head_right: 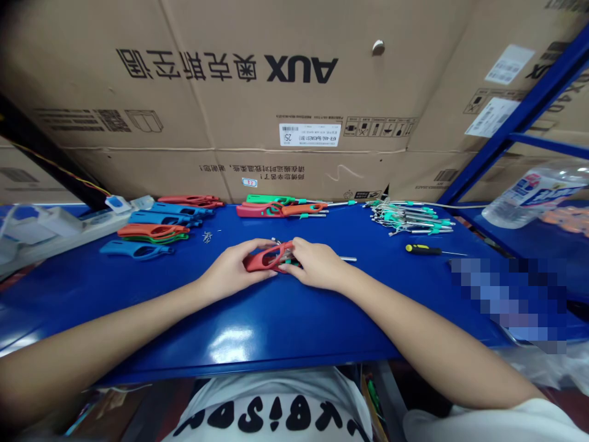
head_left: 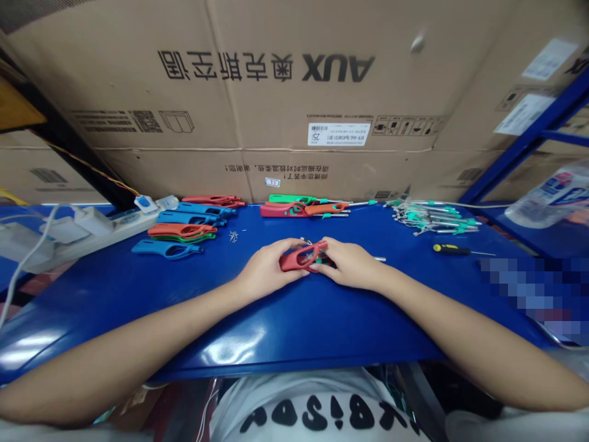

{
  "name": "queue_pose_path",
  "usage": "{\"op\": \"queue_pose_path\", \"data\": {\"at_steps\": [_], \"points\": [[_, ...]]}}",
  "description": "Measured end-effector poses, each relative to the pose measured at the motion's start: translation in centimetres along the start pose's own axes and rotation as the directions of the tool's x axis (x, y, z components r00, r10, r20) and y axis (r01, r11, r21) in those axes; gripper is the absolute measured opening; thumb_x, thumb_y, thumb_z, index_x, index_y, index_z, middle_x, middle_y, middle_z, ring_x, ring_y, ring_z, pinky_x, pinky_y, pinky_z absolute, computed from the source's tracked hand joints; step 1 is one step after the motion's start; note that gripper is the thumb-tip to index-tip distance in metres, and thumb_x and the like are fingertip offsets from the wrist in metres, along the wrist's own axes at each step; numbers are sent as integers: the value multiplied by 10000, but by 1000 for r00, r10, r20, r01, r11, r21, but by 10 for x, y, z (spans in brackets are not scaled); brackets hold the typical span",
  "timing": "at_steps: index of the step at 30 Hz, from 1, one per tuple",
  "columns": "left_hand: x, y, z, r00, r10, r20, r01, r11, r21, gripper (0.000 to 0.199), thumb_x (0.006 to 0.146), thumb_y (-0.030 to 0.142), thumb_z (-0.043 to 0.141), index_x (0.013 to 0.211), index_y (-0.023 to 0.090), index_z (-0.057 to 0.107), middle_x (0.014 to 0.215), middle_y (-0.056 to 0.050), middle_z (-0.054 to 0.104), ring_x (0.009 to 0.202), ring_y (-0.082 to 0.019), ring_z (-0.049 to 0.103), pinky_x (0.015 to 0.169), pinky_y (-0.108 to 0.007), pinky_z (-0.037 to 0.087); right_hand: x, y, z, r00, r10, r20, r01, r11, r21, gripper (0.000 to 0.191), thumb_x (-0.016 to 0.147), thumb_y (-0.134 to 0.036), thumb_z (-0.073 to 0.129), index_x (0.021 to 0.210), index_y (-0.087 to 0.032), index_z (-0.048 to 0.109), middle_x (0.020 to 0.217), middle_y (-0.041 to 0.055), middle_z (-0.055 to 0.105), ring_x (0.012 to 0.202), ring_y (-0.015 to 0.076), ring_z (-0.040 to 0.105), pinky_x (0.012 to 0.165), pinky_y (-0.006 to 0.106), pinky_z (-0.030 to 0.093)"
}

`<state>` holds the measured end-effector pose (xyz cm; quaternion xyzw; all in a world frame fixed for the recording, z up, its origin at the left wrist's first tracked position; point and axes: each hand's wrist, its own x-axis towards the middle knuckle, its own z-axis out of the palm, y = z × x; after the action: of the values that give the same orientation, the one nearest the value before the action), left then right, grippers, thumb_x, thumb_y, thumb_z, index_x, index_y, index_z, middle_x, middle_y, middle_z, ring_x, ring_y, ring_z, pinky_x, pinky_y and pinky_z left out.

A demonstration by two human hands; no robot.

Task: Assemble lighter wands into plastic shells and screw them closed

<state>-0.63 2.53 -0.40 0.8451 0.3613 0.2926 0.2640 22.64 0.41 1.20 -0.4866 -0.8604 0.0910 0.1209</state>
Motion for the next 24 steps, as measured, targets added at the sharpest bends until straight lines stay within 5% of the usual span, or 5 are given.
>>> {"op": "queue_pose_path", "data": {"at_steps": [9,13,17,21,24], "points": [[0,6,-14,992,-81,99,56,972,227,434,858,408,703,1245,243,593,1179,-59,708,1035,-283,682,860,-373,511,7,23,-13,987,11,-161,-15,1000,-22,192,947,-194,460,1102,-182,572,1134,109,653,903,232,622,733,327,440],[0,3,-25,970,33,241,-100,957,272,417,897,497,656,1228,244,625,1168,-58,655,989,-239,660,815,-316,488,-2,78,-56,950,174,-258,-256,908,-332,211,949,-243,452,1093,-168,586,1126,164,628,853,264,608,666,348,389],[2,6,-37,915,127,384,-267,902,338,345,953,446,595,1213,225,644,1075,-75,634,968,-240,606,820,-321,458,-27,151,-91,861,285,-422,-456,800,-389,198,954,-248,459,1015,-129,606,1030,186,609,874,262,567,690,361,350],[-1,15,-55,881,36,472,-259,871,418,278,908,224,592,1181,204,639,1048,-73,622,937,-233,608,794,-307,459,-49,201,-94,846,333,-416,-488,796,-357,225,944,-244,479,933,-104,654,946,199,601,894,254,534,712,383,331],[-6,17,-70,874,-63,483,-213,842,496,409,780,107,590,1175,206,634,1050,-67,622,921,-233,628,763,-297,461,-52,211,-87,816,435,-381,-556,771,-310,254,926,-245,489,1002,-111,690,1018,211,608,981,293,536,734,397,340]]}}
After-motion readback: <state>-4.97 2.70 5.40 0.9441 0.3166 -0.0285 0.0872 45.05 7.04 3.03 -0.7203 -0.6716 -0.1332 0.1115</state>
